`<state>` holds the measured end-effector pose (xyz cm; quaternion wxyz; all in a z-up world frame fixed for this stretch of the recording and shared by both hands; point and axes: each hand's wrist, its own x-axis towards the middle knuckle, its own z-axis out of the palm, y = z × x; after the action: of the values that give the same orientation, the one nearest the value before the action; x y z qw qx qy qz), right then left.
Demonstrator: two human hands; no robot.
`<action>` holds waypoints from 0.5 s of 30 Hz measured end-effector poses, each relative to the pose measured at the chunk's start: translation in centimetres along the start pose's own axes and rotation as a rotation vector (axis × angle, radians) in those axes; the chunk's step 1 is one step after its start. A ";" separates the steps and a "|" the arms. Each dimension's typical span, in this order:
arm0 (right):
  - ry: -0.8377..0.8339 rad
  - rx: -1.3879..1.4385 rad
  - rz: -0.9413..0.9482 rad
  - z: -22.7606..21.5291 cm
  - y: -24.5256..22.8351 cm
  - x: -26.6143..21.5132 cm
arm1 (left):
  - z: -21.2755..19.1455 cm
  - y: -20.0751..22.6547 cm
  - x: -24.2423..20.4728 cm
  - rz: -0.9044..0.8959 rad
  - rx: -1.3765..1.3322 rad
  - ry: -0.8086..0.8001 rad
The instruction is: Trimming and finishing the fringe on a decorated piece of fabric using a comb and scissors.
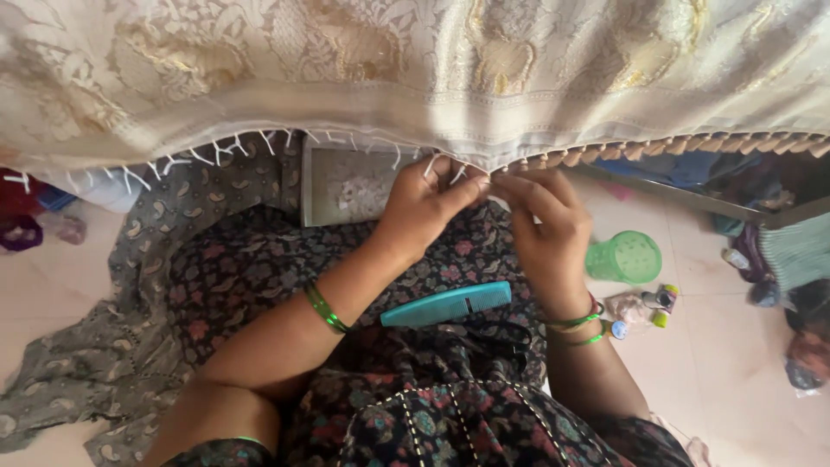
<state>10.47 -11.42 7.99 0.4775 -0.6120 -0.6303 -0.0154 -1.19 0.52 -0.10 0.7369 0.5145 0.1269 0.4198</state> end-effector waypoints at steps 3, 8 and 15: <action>0.037 -0.061 -0.022 0.0 0.6 -0.1 | 0.3 1.2 -0.8 -0.040 0.088 -0.021; 0.035 -0.048 0.037 -0.1 1.1 -0.1 | 0.7 1.9 -1.2 -0.046 0.112 -0.020; 0.010 0.012 0.047 0.0 0.8 0.1 | 0.7 2.2 -1.2 -0.073 0.064 -0.025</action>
<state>11.14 -11.10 7.60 0.4845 -0.6236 -0.6135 -0.0036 -2.52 -0.56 1.81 0.7363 0.5380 0.1497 0.3821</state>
